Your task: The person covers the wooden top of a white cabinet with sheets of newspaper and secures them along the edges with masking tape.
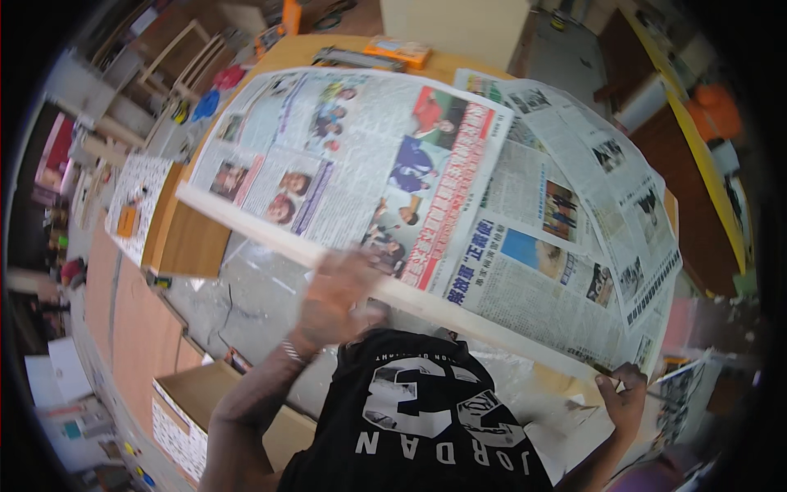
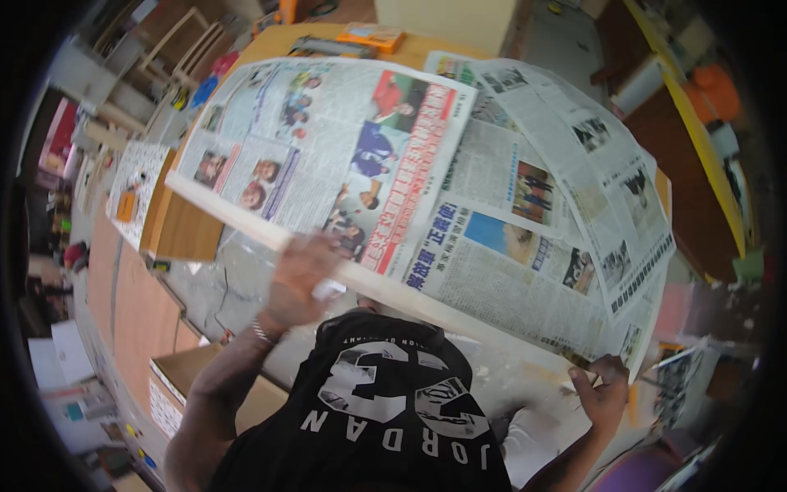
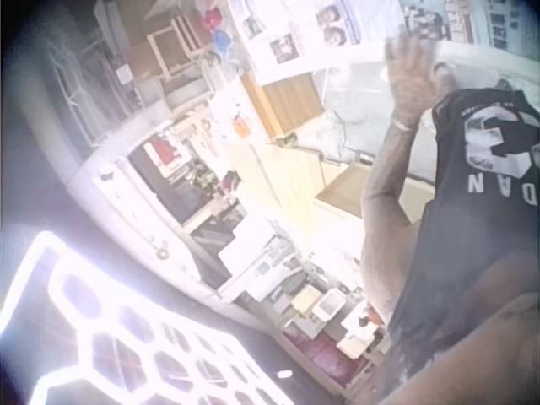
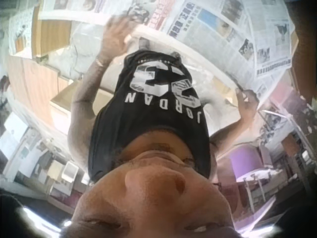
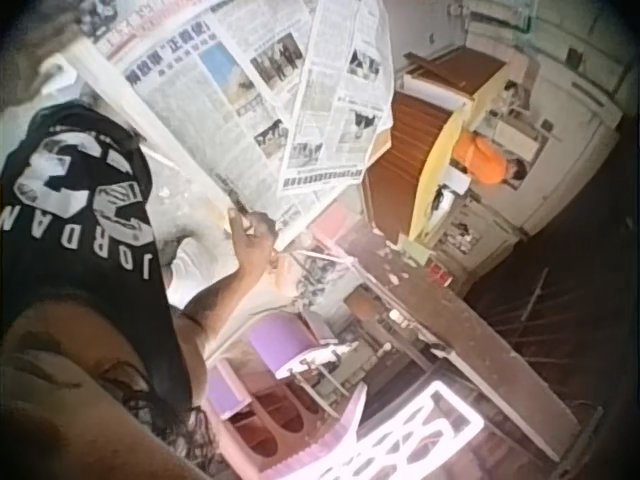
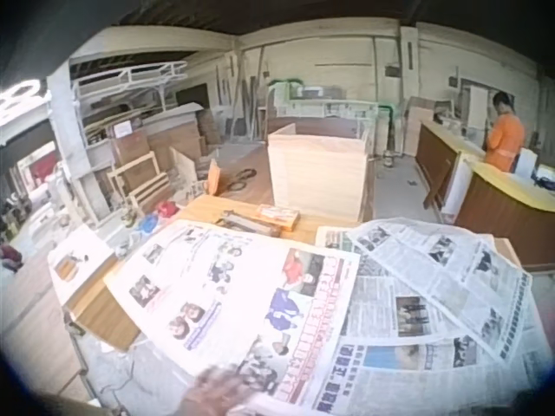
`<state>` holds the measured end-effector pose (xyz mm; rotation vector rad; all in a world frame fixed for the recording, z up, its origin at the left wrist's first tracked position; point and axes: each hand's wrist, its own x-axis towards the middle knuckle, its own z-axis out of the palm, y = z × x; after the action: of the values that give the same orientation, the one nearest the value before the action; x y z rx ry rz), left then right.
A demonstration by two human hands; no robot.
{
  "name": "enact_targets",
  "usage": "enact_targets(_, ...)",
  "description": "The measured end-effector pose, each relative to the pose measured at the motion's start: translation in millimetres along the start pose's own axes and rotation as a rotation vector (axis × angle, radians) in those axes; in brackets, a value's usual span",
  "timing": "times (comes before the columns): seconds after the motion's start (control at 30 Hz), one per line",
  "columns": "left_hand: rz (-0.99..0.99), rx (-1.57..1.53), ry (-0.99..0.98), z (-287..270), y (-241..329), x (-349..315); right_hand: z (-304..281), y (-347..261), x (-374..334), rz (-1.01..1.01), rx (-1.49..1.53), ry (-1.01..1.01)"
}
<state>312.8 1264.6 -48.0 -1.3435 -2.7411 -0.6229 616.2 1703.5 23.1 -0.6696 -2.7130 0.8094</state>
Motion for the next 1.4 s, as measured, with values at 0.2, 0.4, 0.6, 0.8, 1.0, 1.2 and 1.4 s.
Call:
enact_targets(0.2,-0.282,0.338,0.201,-68,-169,-18,-18,16,21,-0.031,-0.029,-0.043)
enact_targets(0.4,-0.72,0.692,-0.02,-86,-160,71,-48,42,34,-0.014,-0.004,0.074)
enact_targets(0.6,-0.179,-0.38,0.074,4,147,231,-37,82,27,-0.053,0.294,0.277)
enact_targets(0.8,0.688,0.064,0.066,100,276,347,-34,94,14,-0.068,0.412,0.391)
enact_targets(1.0,0.937,0.232,-0.076,140,314,418,-47,117,3,-0.195,0.416,0.398)
enact_targets(1.2,0.642,-0.04,0.184,118,355,462,-62,133,-3,-0.237,0.43,0.36)
enact_targets(1.4,0.422,-0.069,0.088,91,357,484,-59,134,1,-0.245,0.498,0.331)
